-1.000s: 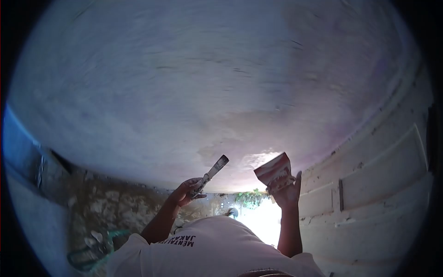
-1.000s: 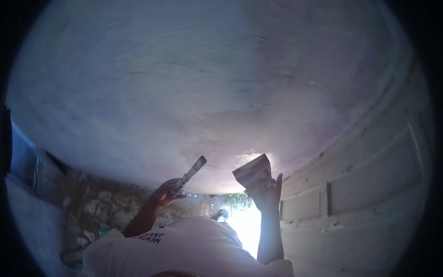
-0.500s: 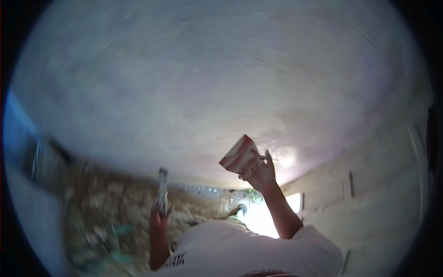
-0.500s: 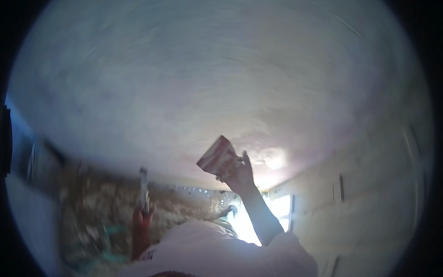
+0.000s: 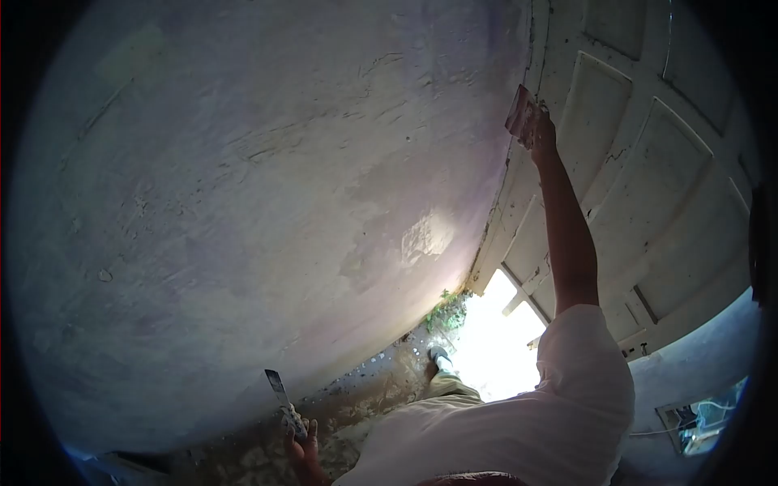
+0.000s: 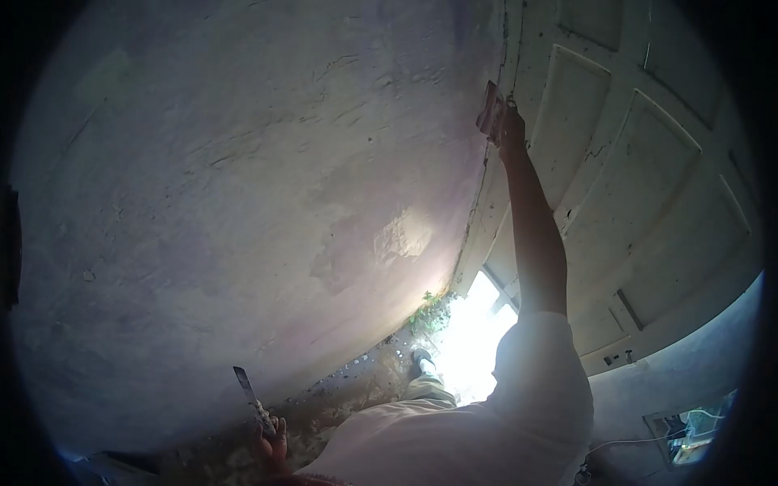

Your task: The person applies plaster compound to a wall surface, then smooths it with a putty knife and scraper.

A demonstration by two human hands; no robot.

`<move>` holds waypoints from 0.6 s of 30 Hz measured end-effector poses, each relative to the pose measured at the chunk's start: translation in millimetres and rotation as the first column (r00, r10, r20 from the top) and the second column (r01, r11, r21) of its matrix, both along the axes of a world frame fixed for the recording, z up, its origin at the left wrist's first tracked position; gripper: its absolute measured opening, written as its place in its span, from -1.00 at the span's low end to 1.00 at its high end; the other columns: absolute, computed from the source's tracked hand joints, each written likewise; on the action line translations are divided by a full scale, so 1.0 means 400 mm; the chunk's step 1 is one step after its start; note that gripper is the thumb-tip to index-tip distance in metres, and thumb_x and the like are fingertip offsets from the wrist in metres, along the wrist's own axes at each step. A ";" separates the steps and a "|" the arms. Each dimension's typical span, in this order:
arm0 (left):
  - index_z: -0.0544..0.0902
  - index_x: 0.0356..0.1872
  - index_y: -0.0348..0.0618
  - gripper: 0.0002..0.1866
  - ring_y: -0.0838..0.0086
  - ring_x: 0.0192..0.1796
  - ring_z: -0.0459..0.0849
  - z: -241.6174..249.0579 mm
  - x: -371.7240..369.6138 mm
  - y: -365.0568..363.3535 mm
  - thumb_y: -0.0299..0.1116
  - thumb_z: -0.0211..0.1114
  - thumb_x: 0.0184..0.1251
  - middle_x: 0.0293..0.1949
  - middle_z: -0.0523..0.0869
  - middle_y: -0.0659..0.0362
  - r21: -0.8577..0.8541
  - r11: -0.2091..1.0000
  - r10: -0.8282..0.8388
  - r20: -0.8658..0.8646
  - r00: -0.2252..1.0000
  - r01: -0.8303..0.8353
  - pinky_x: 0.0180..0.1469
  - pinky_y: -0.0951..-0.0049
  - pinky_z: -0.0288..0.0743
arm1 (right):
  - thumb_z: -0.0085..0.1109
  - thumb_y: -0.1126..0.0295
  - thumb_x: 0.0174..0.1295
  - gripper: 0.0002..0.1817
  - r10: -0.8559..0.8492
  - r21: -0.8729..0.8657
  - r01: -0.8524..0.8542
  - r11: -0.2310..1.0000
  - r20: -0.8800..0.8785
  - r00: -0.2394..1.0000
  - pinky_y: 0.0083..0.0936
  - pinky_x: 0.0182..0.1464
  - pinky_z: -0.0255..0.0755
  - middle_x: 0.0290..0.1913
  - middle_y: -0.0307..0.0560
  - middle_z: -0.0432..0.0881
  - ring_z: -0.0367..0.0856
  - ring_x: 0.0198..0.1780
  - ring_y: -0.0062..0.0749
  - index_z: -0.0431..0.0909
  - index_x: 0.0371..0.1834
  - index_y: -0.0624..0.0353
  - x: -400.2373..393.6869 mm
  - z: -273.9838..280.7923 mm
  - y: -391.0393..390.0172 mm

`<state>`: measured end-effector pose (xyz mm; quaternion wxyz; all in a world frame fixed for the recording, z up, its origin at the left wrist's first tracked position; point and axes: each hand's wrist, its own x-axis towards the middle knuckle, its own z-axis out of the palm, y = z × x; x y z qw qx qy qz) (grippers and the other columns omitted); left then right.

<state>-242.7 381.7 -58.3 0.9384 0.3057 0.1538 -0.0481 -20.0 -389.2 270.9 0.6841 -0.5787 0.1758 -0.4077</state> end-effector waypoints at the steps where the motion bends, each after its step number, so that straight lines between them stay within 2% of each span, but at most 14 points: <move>1: 0.48 0.07 -0.09 -0.60 0.32 -0.16 0.61 0.008 0.016 -0.016 -0.33 0.28 0.19 -0.11 0.63 0.15 0.001 1.000 -0.006 0.017 1.000 0.006 0.04 0.04 0.48 | -0.19 -0.18 0.32 -0.34 -0.058 0.018 0.060 0.998 -0.067 0.996 -0.25 -0.27 0.42 -0.01 0.02 0.52 0.53 -0.20 -0.23 0.37 0.26 0.09 0.028 0.020 -0.057; 3: 0.48 0.05 -0.10 -0.61 0.31 -0.17 0.61 0.026 0.051 -0.056 -0.33 0.29 0.19 -0.12 0.63 0.15 0.000 1.000 -0.016 0.052 0.999 0.016 0.04 0.04 0.49 | -0.15 -0.19 0.29 -0.35 -0.211 0.041 0.223 0.974 -0.204 0.956 -0.17 -0.21 0.38 0.16 0.08 0.45 0.51 -0.08 -0.11 0.41 0.24 0.06 0.092 0.052 -0.157; 9: 0.50 0.00 -0.07 -0.65 0.31 -0.17 0.60 0.103 0.112 -0.222 -0.35 0.29 0.18 -0.16 0.63 0.15 -0.024 0.996 -0.087 0.129 0.988 0.091 0.00 0.02 0.52 | -0.11 -0.13 0.30 -0.43 -0.223 -0.126 0.207 0.970 -0.128 0.967 -0.35 -0.27 0.40 -0.17 -0.08 0.61 0.56 -0.25 -0.37 0.56 0.07 0.11 0.184 0.094 -0.280; 12: 0.48 -0.02 -0.08 -0.69 0.28 -0.17 0.59 0.085 0.143 -0.303 -0.37 0.26 0.21 -0.20 0.61 0.12 -0.043 0.991 -0.121 0.149 0.981 0.129 -0.03 -0.02 0.54 | -0.10 -0.07 0.31 -0.50 -0.238 -0.093 0.232 0.968 -0.057 0.970 -0.35 -0.32 0.41 -0.30 -0.06 0.62 0.57 -0.35 -0.37 0.59 0.01 0.06 0.222 0.086 -0.296; 13: 0.48 -0.02 -0.09 -0.69 0.28 -0.16 0.59 0.088 0.150 -0.330 -0.37 0.25 0.22 -0.20 0.60 0.11 -0.049 0.987 -0.143 0.162 0.976 0.153 -0.03 -0.02 0.54 | -0.12 -0.05 0.32 -0.52 -0.341 -0.375 0.308 0.874 -0.024 0.940 -0.32 -0.31 0.40 -0.31 0.00 0.62 0.58 -0.35 -0.31 0.60 -0.02 0.06 0.270 0.053 -0.341; 14: 0.47 -0.02 -0.10 -0.70 0.26 -0.16 0.58 0.095 0.159 -0.359 -0.37 0.24 0.23 -0.20 0.59 0.09 -0.071 0.984 -0.150 0.172 0.974 0.164 -0.02 -0.02 0.56 | -0.13 -0.03 0.33 -0.54 -0.429 -0.620 0.360 0.697 0.041 0.902 -0.28 -0.31 0.39 -0.32 0.05 0.62 0.59 -0.35 -0.25 0.61 -0.05 0.06 0.345 0.000 -0.415; 17: 0.46 0.01 -0.12 -0.68 0.25 -0.16 0.58 0.113 0.179 -0.428 -0.37 0.23 0.24 -0.21 0.59 0.08 -0.113 0.968 -0.207 0.142 0.968 0.224 -0.01 -0.03 0.57 | -0.17 0.03 0.35 -0.53 -0.341 -0.401 0.229 0.887 -0.234 0.911 -0.20 -0.11 0.40 -0.23 0.25 0.61 0.58 -0.09 0.04 0.59 -0.11 0.18 0.229 0.091 -0.172; 18: 0.45 0.02 -0.18 -0.68 0.24 -0.17 0.59 0.108 0.189 -0.439 -0.37 0.21 0.26 -0.22 0.59 0.06 -0.081 0.966 -0.238 0.111 0.965 0.247 0.00 -0.03 0.57 | -0.16 0.05 0.35 -0.55 -0.346 -0.491 0.246 0.836 -0.124 0.930 -0.24 -0.08 0.39 -0.22 0.22 0.62 0.58 -0.12 0.05 0.58 -0.07 0.17 0.240 0.059 -0.160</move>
